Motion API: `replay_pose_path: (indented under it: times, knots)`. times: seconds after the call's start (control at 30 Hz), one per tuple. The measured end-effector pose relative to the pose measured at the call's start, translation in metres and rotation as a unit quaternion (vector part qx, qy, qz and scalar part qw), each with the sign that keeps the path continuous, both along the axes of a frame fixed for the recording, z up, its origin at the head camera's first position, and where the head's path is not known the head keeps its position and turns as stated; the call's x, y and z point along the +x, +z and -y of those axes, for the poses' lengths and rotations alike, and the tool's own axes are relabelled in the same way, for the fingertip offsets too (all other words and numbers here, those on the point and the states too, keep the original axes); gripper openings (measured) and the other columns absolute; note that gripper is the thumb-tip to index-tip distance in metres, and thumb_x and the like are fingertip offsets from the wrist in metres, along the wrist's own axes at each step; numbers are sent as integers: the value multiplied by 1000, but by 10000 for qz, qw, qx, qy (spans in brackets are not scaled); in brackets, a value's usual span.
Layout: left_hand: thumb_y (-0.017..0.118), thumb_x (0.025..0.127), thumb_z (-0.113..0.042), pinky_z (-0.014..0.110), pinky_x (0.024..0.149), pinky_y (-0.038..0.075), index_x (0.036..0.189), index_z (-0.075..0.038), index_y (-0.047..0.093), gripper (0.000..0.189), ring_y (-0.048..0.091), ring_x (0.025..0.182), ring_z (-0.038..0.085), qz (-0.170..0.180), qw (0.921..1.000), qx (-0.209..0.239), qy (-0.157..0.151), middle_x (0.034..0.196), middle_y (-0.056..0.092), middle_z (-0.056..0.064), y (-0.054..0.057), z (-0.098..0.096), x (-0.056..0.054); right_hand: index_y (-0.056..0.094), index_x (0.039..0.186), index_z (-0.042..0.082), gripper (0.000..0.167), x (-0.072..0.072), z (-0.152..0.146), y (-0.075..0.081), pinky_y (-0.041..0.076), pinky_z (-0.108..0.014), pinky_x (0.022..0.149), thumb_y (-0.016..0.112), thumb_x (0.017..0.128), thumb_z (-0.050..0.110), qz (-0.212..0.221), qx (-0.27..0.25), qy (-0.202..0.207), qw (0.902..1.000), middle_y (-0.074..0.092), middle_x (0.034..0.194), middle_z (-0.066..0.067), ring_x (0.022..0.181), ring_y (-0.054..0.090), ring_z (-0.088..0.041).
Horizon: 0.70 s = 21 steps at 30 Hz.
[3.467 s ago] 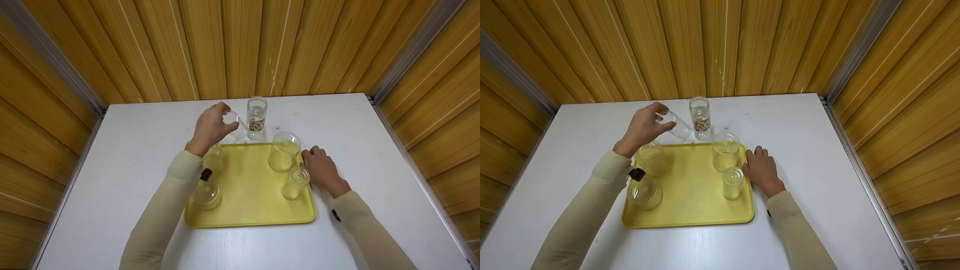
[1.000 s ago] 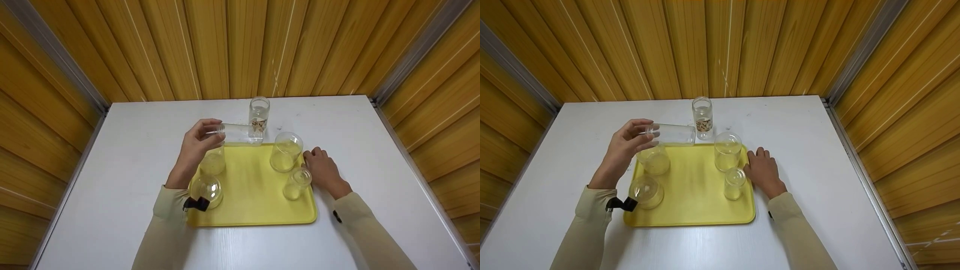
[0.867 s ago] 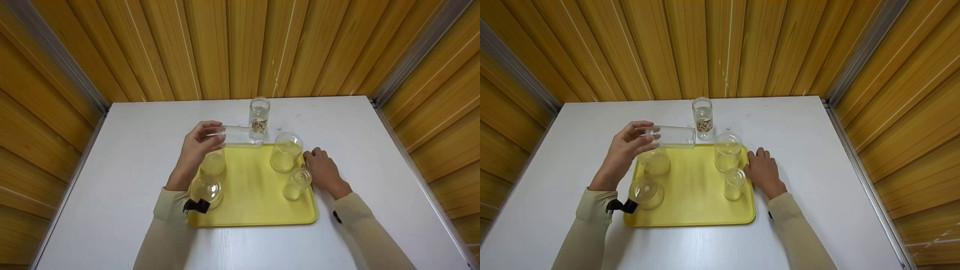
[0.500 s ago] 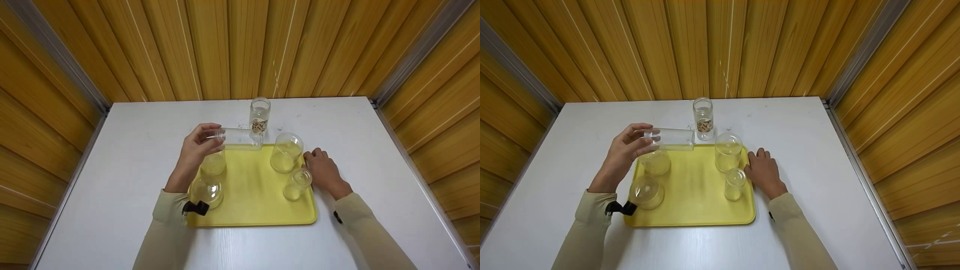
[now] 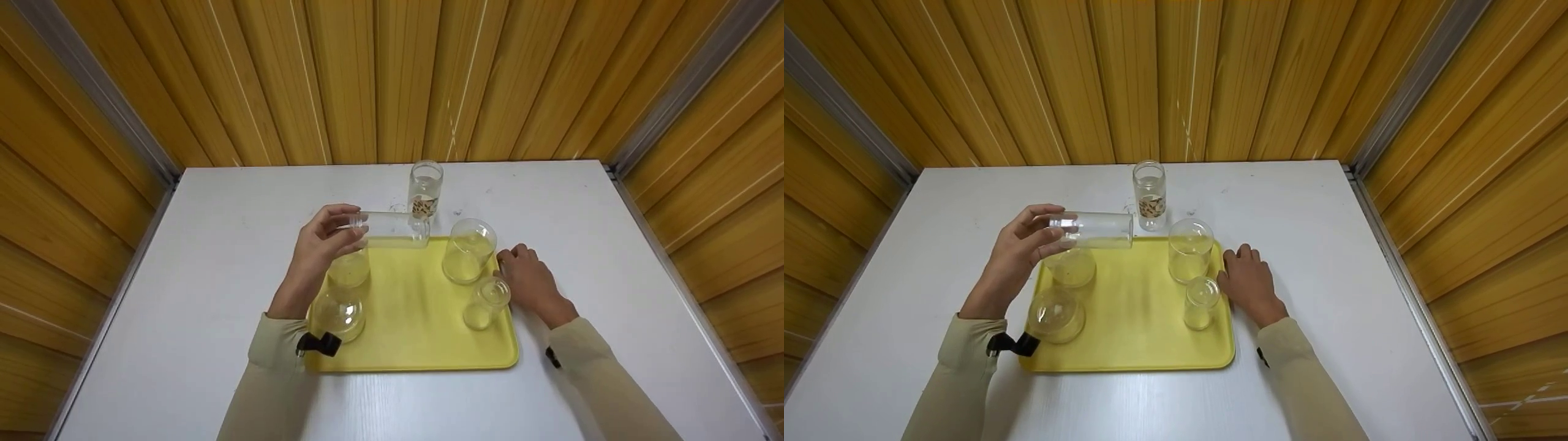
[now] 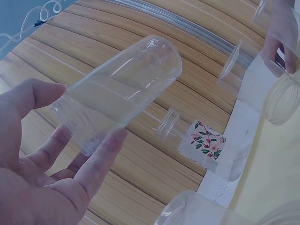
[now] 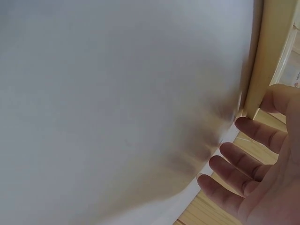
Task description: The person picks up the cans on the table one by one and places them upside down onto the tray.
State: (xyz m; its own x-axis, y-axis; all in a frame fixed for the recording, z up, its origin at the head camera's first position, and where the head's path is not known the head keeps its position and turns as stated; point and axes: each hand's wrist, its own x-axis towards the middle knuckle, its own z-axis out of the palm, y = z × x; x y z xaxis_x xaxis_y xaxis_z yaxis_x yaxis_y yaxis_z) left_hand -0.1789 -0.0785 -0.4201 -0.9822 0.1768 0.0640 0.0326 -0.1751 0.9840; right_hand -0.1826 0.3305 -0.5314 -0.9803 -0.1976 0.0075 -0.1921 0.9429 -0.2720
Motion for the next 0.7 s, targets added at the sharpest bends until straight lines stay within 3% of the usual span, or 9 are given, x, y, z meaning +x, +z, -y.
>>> replay_pose_path:
  times: [0.37,0.7]
  knots:
    - [76,97,-13,44,96,58,134,-6,63,40,65,120,32,-3,9999,75,85,133,66,15,0,1,2,59,134,-8,45,-3,-2,12,52,-62,91,58,107,27,424,-711,-316,9961,57,127,-28,116,60,-44]
    - [73,98,-11,44,95,59,134,-6,62,38,64,122,33,-12,9997,220,90,134,64,15,4,1,5,57,138,-7,38,-4,1,40,51,-61,94,58,108,16,-334,-1253,-432,9906,57,129,-29,119,60,-46]
